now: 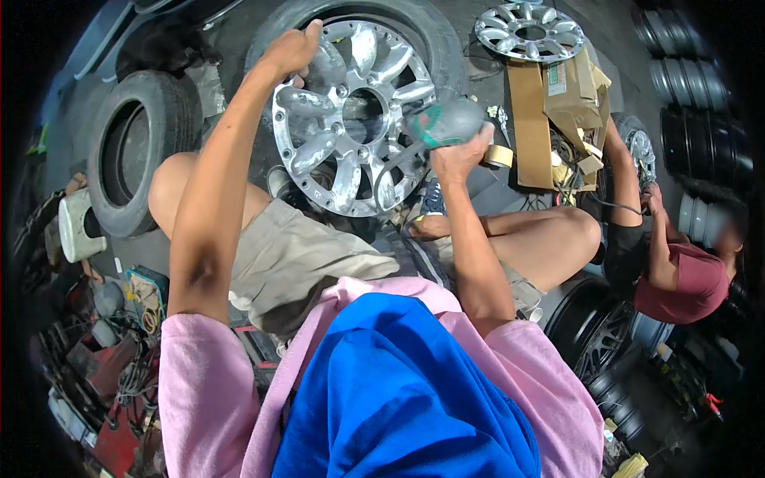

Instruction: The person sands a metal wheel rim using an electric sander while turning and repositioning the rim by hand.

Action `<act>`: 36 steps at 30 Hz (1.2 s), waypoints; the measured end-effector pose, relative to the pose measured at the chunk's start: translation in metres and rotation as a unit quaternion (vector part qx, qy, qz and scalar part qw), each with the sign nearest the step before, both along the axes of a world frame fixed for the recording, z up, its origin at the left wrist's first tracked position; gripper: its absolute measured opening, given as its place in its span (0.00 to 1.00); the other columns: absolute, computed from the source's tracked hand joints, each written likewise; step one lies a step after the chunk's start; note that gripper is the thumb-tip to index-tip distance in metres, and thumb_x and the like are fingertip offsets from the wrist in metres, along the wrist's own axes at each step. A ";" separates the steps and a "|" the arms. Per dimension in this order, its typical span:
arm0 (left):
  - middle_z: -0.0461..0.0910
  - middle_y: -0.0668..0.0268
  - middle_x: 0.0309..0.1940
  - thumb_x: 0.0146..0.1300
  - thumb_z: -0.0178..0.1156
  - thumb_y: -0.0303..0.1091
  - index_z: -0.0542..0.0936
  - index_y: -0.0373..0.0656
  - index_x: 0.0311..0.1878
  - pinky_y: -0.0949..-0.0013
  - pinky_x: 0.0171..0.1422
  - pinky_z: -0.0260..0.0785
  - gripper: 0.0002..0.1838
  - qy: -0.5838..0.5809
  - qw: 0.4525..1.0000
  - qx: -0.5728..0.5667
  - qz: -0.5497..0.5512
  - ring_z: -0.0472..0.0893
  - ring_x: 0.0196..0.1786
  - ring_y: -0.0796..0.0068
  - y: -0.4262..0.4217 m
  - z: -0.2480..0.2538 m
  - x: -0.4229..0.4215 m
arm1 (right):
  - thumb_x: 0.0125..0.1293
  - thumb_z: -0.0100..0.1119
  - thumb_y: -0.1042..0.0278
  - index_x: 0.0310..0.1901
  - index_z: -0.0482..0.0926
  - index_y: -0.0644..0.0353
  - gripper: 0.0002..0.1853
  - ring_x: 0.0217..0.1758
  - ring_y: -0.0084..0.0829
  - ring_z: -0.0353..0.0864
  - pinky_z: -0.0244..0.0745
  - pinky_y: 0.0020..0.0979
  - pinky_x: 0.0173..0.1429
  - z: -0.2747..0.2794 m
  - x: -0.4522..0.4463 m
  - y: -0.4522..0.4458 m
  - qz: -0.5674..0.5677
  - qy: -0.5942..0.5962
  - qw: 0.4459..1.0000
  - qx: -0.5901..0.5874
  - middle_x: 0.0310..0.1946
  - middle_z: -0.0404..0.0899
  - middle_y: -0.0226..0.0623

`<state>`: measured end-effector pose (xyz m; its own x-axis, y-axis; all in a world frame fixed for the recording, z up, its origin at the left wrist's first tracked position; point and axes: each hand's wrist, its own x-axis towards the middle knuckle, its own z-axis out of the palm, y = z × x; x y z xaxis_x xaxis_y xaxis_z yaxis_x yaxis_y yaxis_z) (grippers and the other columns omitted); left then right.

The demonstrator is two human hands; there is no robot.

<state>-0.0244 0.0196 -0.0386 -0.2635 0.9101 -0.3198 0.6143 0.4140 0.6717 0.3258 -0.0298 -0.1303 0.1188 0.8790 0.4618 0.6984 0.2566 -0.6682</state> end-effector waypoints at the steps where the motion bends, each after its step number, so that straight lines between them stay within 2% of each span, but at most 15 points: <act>1: 0.82 0.45 0.21 0.80 0.38 0.72 0.83 0.22 0.32 0.48 0.35 0.78 0.52 0.004 1.000 0.000 -0.002 0.83 0.19 0.53 -0.002 0.001 0.000 | 0.48 0.85 0.42 0.49 0.85 0.64 0.36 0.58 0.54 0.74 0.68 0.53 0.63 0.004 -0.005 -0.002 0.036 -0.009 0.999 -0.020 0.51 0.73 0.48; 4: 0.81 0.46 0.20 0.80 0.38 0.73 0.82 0.23 0.27 0.48 0.34 0.77 0.53 -0.001 1.000 0.024 0.004 0.83 0.19 0.51 -0.008 -0.017 -0.008 | 0.50 0.84 0.37 0.49 0.85 0.65 0.38 0.60 0.54 0.75 0.67 0.52 0.63 -0.001 -0.006 -0.003 0.049 -0.102 0.994 -0.005 0.52 0.74 0.49; 6: 0.80 0.48 0.18 0.80 0.37 0.73 0.81 0.24 0.24 0.51 0.32 0.78 0.54 0.010 1.000 0.029 -0.001 0.84 0.20 0.52 -0.005 -0.046 -0.027 | 0.49 0.85 0.38 0.49 0.85 0.65 0.38 0.60 0.54 0.75 0.68 0.52 0.64 0.002 0.000 -0.004 0.020 -0.047 0.998 -0.020 0.52 0.74 0.48; 12: 0.80 0.52 0.24 0.77 0.44 0.77 0.84 0.27 0.35 0.56 0.22 0.72 0.50 -0.096 0.993 -0.012 0.062 0.80 0.20 0.64 -0.024 -0.087 -0.046 | 0.47 0.91 0.41 0.55 0.78 0.75 0.48 0.57 0.50 0.83 0.77 0.49 0.63 -0.023 0.029 0.011 -0.073 0.104 0.991 -0.053 0.54 0.80 0.55; 14: 0.79 0.56 0.23 0.77 0.47 0.75 0.84 0.28 0.36 0.59 0.21 0.71 0.48 -0.170 0.980 -0.023 0.104 0.77 0.19 0.65 -0.029 -0.090 -0.045 | 0.47 0.91 0.41 0.57 0.77 0.76 0.49 0.59 0.51 0.81 0.75 0.49 0.66 -0.021 0.033 0.010 -0.126 0.028 0.990 -0.058 0.54 0.79 0.57; 15: 0.80 0.49 0.21 0.77 0.50 0.73 0.83 0.28 0.30 0.54 0.22 0.72 0.47 -0.182 0.974 -0.004 0.134 0.80 0.17 0.57 -0.029 -0.090 -0.042 | 0.49 0.89 0.39 0.56 0.81 0.75 0.47 0.60 0.54 0.79 0.72 0.51 0.67 -0.019 0.030 0.009 -0.118 0.038 0.991 -0.047 0.54 0.78 0.58; 18: 0.82 0.49 0.22 0.75 0.51 0.74 0.84 0.27 0.33 0.53 0.24 0.74 0.47 -0.147 0.975 -0.015 0.164 0.82 0.19 0.56 -0.025 -0.094 -0.040 | 0.49 0.86 0.39 0.52 0.88 0.64 0.38 0.63 0.59 0.75 0.68 0.56 0.69 -0.019 0.019 0.009 -0.090 0.030 0.994 -0.061 0.55 0.78 0.54; 22: 0.87 0.45 0.29 0.75 0.48 0.74 0.86 0.26 0.36 0.50 0.41 0.81 0.49 -0.075 0.977 -0.063 0.190 0.88 0.27 0.51 -0.022 -0.097 -0.037 | 0.53 0.82 0.48 0.53 0.87 0.67 0.33 0.67 0.63 0.73 0.66 0.56 0.73 -0.008 0.001 0.005 -0.024 -0.009 0.999 -0.046 0.57 0.77 0.60; 24: 0.90 0.45 0.36 0.77 0.36 0.76 0.89 0.28 0.37 0.49 0.64 0.77 0.54 0.022 0.991 -0.042 0.125 0.90 0.50 0.47 -0.024 -0.094 -0.038 | 0.54 0.74 0.60 0.55 0.83 0.71 0.30 0.69 0.62 0.72 0.64 0.54 0.75 -0.008 0.004 0.006 0.058 0.003 0.995 -0.085 0.60 0.76 0.64; 25: 0.90 0.43 0.36 0.79 0.34 0.74 0.89 0.29 0.37 0.48 0.64 0.77 0.52 0.022 0.989 -0.050 0.136 0.90 0.50 0.43 -0.025 -0.091 -0.033 | 0.52 0.71 0.65 0.56 0.81 0.72 0.30 0.68 0.60 0.74 0.65 0.53 0.74 -0.028 0.009 0.009 0.030 0.025 0.998 -0.057 0.60 0.77 0.63; 29: 0.89 0.42 0.33 0.84 0.36 0.62 0.88 0.31 0.43 0.46 0.55 0.83 0.41 0.004 0.986 -0.063 0.155 0.92 0.37 0.47 -0.036 -0.094 -0.023 | 0.55 0.75 0.60 0.58 0.78 0.74 0.33 0.63 0.61 0.79 0.71 0.52 0.71 -0.058 0.025 0.028 -0.052 0.055 0.994 -0.079 0.58 0.80 0.63; 31: 0.88 0.39 0.34 0.80 0.43 0.68 0.86 0.18 0.42 0.49 0.45 0.87 0.49 -0.070 0.970 -0.014 0.234 0.91 0.32 0.48 -0.055 -0.062 -0.007 | 0.56 0.78 0.58 0.59 0.76 0.75 0.35 0.61 0.61 0.82 0.74 0.52 0.69 -0.061 0.032 0.040 -0.081 0.053 0.990 -0.100 0.57 0.82 0.64; 33: 0.88 0.37 0.33 0.80 0.40 0.70 0.86 0.18 0.44 0.52 0.42 0.88 0.51 -0.056 0.972 -0.032 0.225 0.91 0.30 0.47 -0.059 -0.066 -0.008 | 0.58 0.80 0.56 0.59 0.75 0.76 0.37 0.59 0.61 0.84 0.76 0.51 0.67 -0.058 0.035 0.046 -0.093 0.054 0.987 -0.123 0.56 0.83 0.64; 35: 0.88 0.37 0.32 0.79 0.39 0.72 0.87 0.20 0.44 0.52 0.42 0.88 0.53 -0.047 0.977 -0.014 0.207 0.91 0.29 0.48 -0.067 -0.069 -0.008 | 0.64 0.72 0.62 0.64 0.72 0.79 0.34 0.61 0.65 0.83 0.75 0.53 0.69 -0.058 0.039 0.050 -0.099 0.050 0.981 -0.159 0.60 0.83 0.67; 36: 0.85 0.42 0.24 0.78 0.38 0.76 0.86 0.22 0.29 0.51 0.40 0.86 0.56 -0.050 0.975 0.018 0.218 0.90 0.27 0.50 -0.072 -0.062 -0.002 | 0.65 0.72 0.61 0.65 0.71 0.81 0.36 0.62 0.65 0.83 0.75 0.53 0.69 -0.065 0.038 0.053 -0.094 0.044 0.980 -0.168 0.60 0.82 0.68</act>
<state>-0.0263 -0.0520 -0.1002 -0.5968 0.7299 -0.3334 0.3170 0.5962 0.7376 0.3642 0.0227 -0.1948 0.3186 0.9387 0.1318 0.6488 -0.1146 -0.7522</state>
